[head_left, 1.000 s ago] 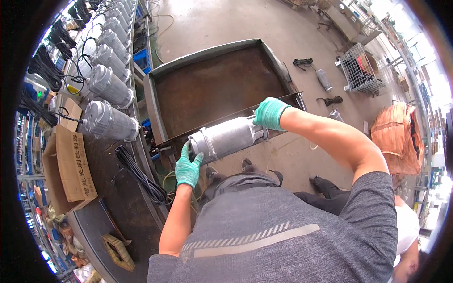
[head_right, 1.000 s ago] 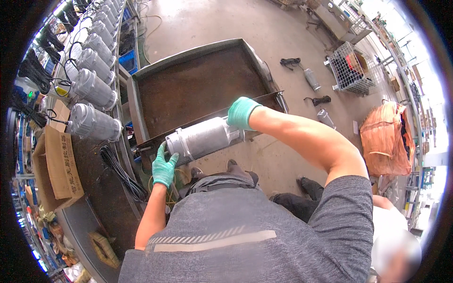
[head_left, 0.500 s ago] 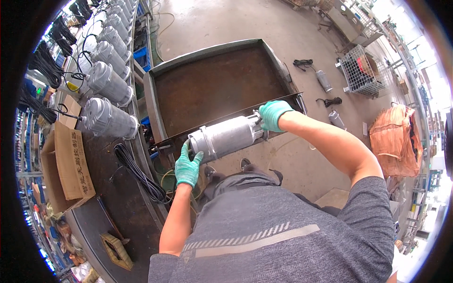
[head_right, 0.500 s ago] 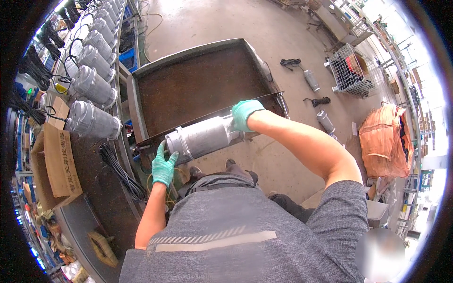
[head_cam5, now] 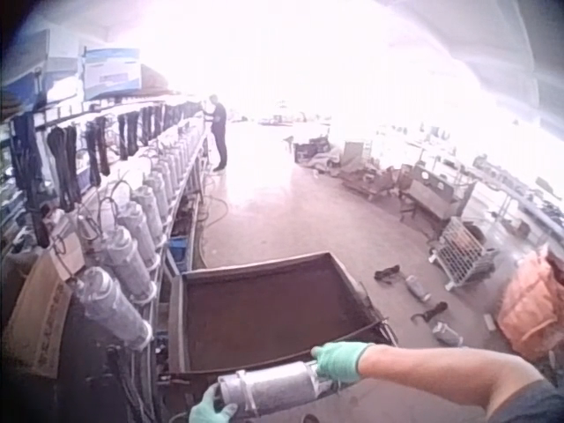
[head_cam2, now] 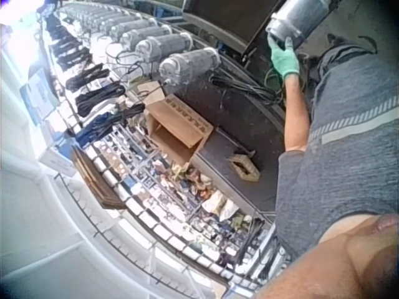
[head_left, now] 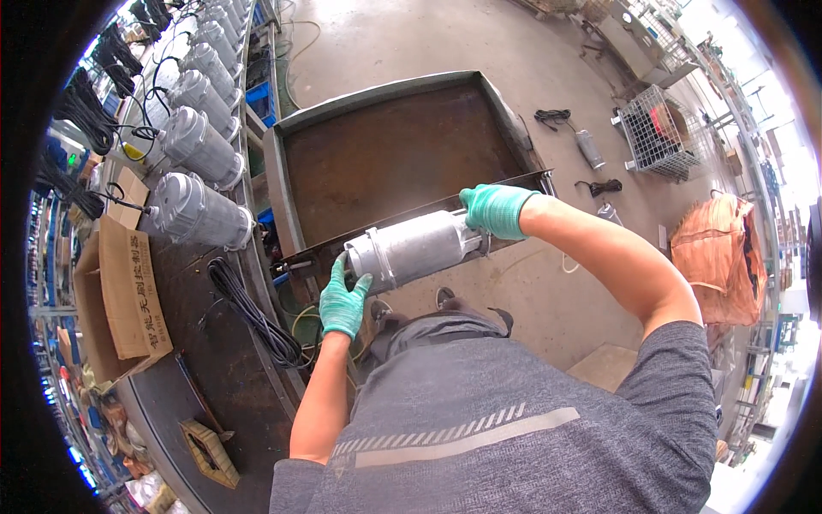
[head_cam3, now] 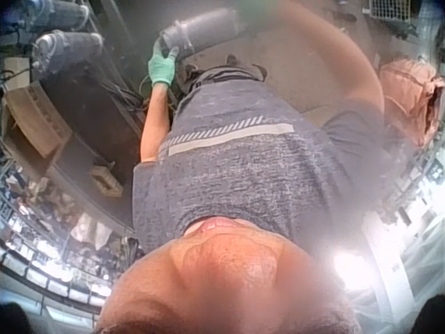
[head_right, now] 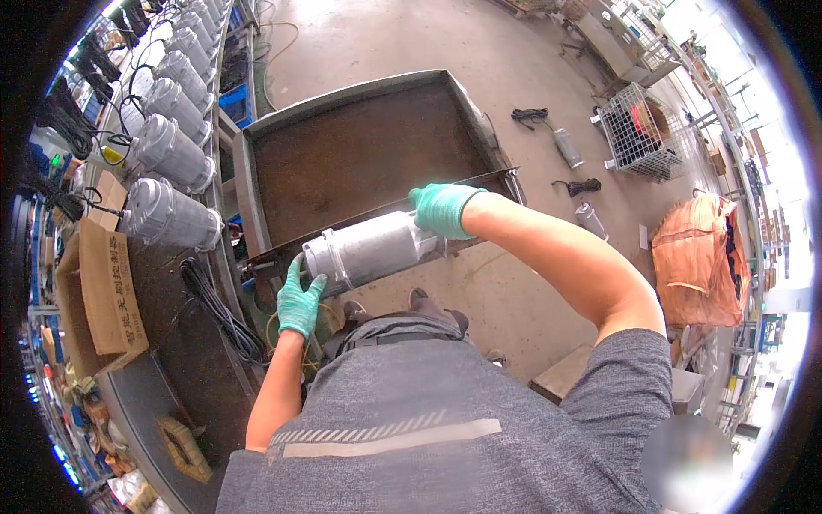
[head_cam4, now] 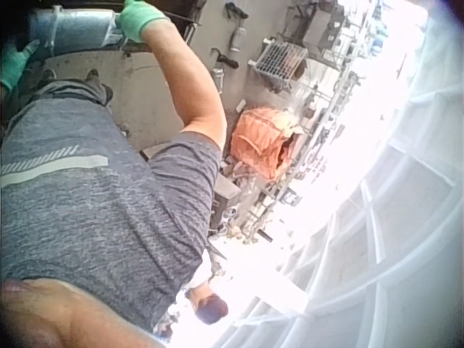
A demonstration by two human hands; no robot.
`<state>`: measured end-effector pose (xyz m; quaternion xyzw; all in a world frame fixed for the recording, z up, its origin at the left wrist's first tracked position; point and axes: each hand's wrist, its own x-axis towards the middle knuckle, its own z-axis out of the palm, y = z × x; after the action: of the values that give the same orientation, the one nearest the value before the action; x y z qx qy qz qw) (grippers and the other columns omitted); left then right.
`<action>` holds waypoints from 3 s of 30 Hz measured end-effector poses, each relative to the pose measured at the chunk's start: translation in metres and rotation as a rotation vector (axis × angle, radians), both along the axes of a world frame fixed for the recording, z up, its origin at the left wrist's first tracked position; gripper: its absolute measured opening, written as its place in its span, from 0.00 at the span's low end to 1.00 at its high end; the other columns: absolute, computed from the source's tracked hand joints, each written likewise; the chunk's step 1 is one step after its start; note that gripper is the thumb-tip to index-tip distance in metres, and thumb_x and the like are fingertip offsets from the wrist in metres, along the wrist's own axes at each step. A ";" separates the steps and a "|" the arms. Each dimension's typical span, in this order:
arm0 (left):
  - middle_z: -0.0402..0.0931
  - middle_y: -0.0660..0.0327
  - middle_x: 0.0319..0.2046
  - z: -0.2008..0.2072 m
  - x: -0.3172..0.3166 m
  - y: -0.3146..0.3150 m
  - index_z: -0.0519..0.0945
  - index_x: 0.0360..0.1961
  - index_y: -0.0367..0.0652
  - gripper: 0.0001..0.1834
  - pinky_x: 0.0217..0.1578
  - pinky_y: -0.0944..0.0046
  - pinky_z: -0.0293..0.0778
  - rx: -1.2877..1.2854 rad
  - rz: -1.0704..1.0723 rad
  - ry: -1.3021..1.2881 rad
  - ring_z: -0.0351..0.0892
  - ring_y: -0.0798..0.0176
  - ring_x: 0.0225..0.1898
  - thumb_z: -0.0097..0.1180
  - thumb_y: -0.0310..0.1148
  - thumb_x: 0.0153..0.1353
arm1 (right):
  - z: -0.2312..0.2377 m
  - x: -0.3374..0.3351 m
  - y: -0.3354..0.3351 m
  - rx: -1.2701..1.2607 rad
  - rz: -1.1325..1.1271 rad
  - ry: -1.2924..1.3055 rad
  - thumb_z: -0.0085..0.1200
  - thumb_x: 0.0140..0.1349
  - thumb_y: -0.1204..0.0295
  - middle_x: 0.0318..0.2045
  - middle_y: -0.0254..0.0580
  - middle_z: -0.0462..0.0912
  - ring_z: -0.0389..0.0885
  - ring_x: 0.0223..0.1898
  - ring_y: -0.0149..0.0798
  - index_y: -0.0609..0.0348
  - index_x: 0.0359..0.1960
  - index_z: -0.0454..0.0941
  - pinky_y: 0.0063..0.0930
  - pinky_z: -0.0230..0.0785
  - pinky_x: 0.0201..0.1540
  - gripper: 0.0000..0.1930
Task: The person tests pump motors for leaks by submerging them in a tank of water while they are powered, then removes them and places them on an assembly line.
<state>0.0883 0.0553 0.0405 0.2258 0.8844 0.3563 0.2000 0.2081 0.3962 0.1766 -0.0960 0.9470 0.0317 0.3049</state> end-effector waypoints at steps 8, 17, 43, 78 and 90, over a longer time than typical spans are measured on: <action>0.86 0.47 0.52 0.004 0.002 0.001 0.68 0.74 0.57 0.40 0.53 0.48 0.79 -0.012 0.017 0.010 0.86 0.43 0.52 0.71 0.43 0.62 | 0.015 -0.011 -0.008 0.037 -0.484 -0.016 0.57 0.65 0.67 0.50 0.56 0.87 0.87 0.51 0.54 0.64 0.49 0.84 0.45 0.81 0.51 0.16; 0.86 0.48 0.50 0.002 0.001 0.002 0.68 0.74 0.57 0.40 0.52 0.49 0.79 0.011 0.011 -0.006 0.87 0.44 0.51 0.71 0.43 0.62 | -0.008 0.009 -0.001 -0.113 -0.510 0.112 0.61 0.60 0.76 0.45 0.59 0.86 0.87 0.47 0.58 0.64 0.47 0.76 0.47 0.79 0.47 0.14; 0.86 0.47 0.51 -0.001 0.000 0.002 0.68 0.74 0.55 0.39 0.53 0.50 0.79 0.053 0.028 -0.058 0.87 0.46 0.52 0.71 0.39 0.63 | -0.014 0.021 0.003 -0.257 -0.130 0.294 0.61 0.62 0.73 0.45 0.47 0.82 0.81 0.50 0.50 0.59 0.41 0.84 0.39 0.77 0.54 0.07; 0.84 0.44 0.54 -0.002 0.009 0.006 0.66 0.75 0.56 0.39 0.53 0.49 0.79 -0.002 0.065 -0.063 0.86 0.45 0.53 0.69 0.33 0.65 | -0.271 0.176 0.146 -0.928 -2.231 1.361 0.54 0.71 0.80 0.34 0.47 0.85 0.86 0.28 0.41 0.61 0.46 0.76 0.37 0.87 0.33 0.05; 0.76 0.44 0.62 -0.010 -0.050 -0.104 0.68 0.72 0.40 0.35 0.62 0.51 0.72 -0.039 0.499 0.275 0.77 0.47 0.61 0.65 0.41 0.68 | -0.155 0.132 0.070 -0.487 -1.441 0.734 0.57 0.72 0.56 0.45 0.53 0.87 0.85 0.47 0.49 0.59 0.54 0.82 0.39 0.75 0.53 0.20</action>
<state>0.0378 -0.0491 0.0310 0.0435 0.9381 0.3434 -0.0111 0.3404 0.4658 0.0217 0.4849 0.7961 -0.3464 -0.1056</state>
